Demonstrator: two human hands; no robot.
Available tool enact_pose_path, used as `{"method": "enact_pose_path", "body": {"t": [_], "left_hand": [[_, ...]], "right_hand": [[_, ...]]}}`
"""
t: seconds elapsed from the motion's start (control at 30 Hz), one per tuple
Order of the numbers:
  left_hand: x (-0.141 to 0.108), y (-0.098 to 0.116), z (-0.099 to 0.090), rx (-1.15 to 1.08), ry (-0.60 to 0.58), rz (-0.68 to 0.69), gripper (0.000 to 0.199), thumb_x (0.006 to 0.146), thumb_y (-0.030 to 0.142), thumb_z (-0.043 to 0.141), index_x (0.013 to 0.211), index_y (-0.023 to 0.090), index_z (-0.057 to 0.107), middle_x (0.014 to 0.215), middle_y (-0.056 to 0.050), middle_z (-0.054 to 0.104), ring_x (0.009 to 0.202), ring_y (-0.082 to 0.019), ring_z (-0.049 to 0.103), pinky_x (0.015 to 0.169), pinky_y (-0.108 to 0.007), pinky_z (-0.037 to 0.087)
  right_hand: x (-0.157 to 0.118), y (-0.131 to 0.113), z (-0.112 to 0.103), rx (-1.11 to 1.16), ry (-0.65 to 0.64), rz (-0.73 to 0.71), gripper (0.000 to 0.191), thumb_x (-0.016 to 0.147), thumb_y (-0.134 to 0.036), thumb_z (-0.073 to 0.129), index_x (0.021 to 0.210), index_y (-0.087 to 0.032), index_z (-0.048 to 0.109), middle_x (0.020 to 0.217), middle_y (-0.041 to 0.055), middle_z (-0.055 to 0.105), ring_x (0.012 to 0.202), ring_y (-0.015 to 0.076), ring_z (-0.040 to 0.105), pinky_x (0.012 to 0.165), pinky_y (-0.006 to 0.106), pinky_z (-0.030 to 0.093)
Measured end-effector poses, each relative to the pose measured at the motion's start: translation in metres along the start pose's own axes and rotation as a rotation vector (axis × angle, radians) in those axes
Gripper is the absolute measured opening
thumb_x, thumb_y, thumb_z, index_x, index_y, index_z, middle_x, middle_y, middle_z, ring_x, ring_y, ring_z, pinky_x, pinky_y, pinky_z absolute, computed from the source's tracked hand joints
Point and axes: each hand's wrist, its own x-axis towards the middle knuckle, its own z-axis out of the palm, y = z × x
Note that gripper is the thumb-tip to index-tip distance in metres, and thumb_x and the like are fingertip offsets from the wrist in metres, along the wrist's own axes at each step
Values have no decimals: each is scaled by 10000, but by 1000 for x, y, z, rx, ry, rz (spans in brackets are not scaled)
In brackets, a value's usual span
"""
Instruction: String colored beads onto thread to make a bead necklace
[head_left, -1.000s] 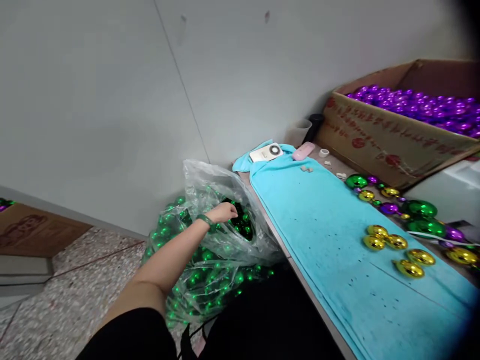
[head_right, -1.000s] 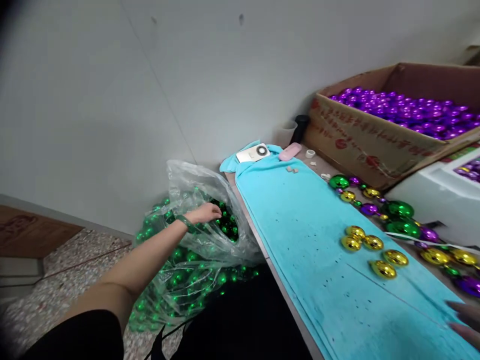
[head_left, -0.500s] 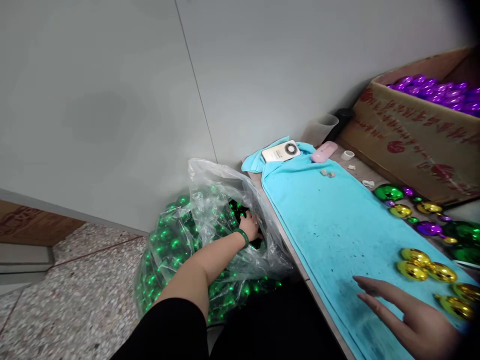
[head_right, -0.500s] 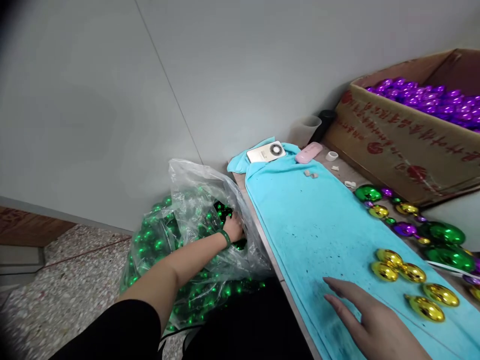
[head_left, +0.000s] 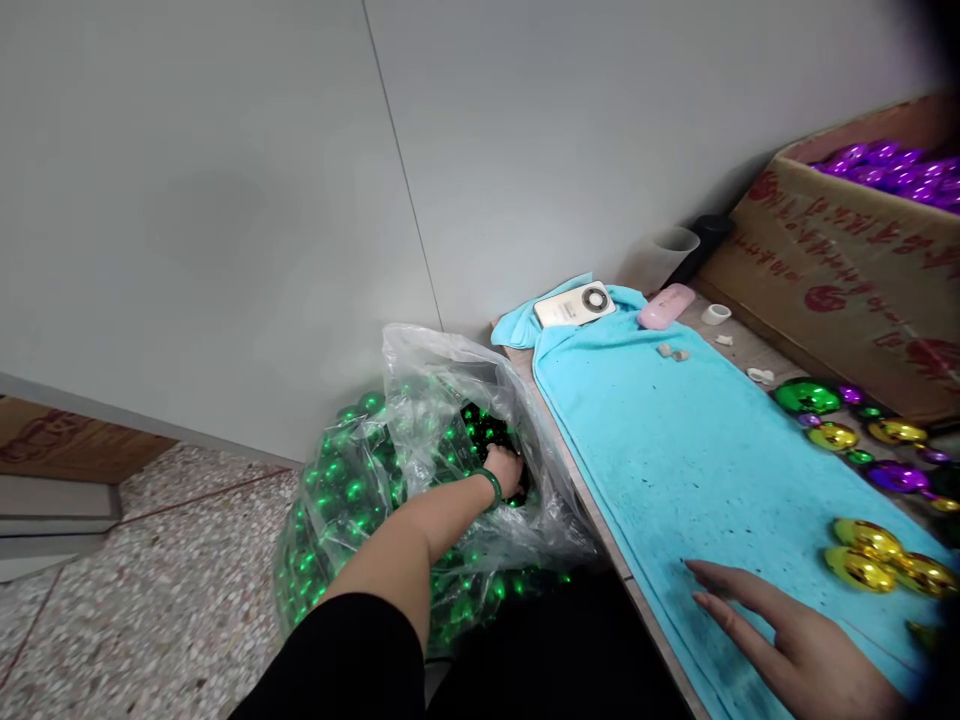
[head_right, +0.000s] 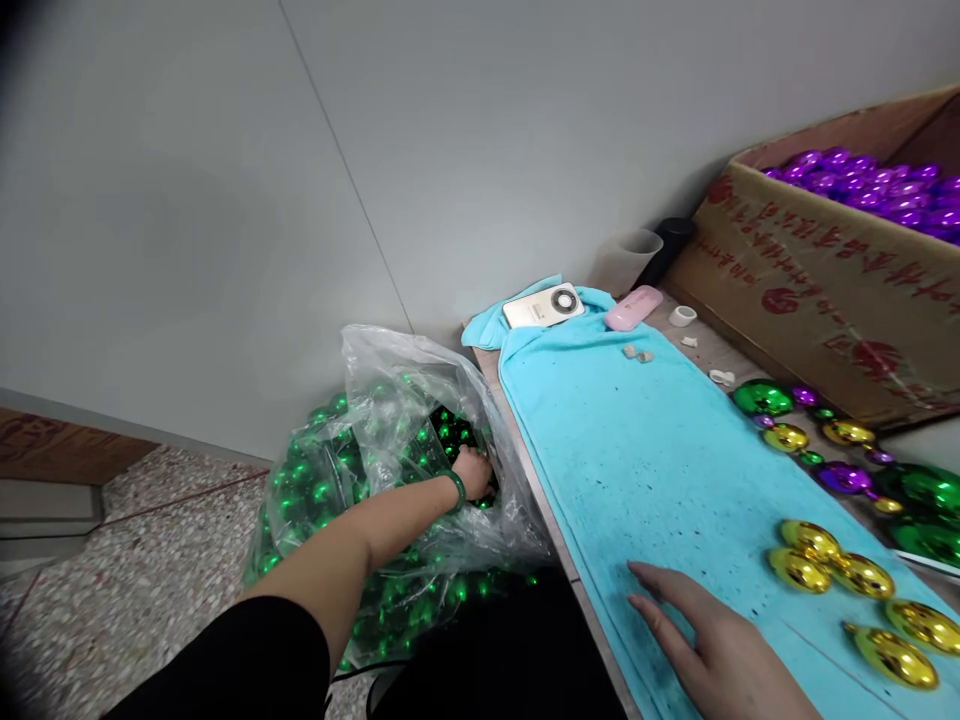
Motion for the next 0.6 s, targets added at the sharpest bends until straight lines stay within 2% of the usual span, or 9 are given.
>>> {"method": "enact_pose_path", "body": {"t": [0.17,0.23,0.3,0.4,0.47,0.5,0.6], "left_hand": [[0,12,-18,-24,-126,-50,362,854,391,561,1124,151,568,1161,-95,587,1056,-234,557,896,-472,453],[-7,14,-30,-28,-123,-53,327,857,371,555,1085,140,595,1118,-101,619,1024,-229,587,878,-453,470],[-16,8,-44,-30,-82,-45,309,815,349,573,1015,129,655,1063,-161,657,1023,-297,609,839,-429,482],[-30,-16,-68,-41,-25,-28,427,818,424,481,1066,120,651,1040,-207,671,971,-338,636,766,-408,500],[-42,-39,-85,-69,-11,1,497,801,481,461,1154,163,607,1088,-158,673,983,-304,638,783,-372,502],[-51,-50,-95,-166,-1,1,528,764,517,496,1161,185,605,1133,-130,662,1015,-293,625,822,-357,492],[-80,-69,-132,-331,-79,15,583,678,583,567,1164,265,615,1139,-47,671,993,-280,629,812,-338,509]], "right_hand": [[-1,-14,-5,1,2,30,445,813,-566,488,1008,-241,722,1040,77,721,907,283,693,760,391,583],[-6,-26,-9,5,-4,47,397,835,-510,489,1028,-245,713,1055,64,718,937,268,684,806,389,566],[-11,-37,-14,22,4,70,346,861,-435,481,1053,-247,698,1080,50,709,973,247,670,842,373,547],[-20,-42,-21,61,58,129,315,884,-353,461,1083,-238,676,1099,53,698,986,234,658,854,365,530],[-27,-36,-25,82,130,175,304,890,-317,453,1078,-226,674,1087,62,699,980,235,655,853,372,524],[-32,-32,-25,89,173,198,299,892,-303,450,1067,-216,676,1073,66,703,975,234,655,854,376,522],[-48,-13,-18,86,322,248,289,895,-278,435,1029,-194,677,1018,75,711,937,226,662,843,376,526]]}}
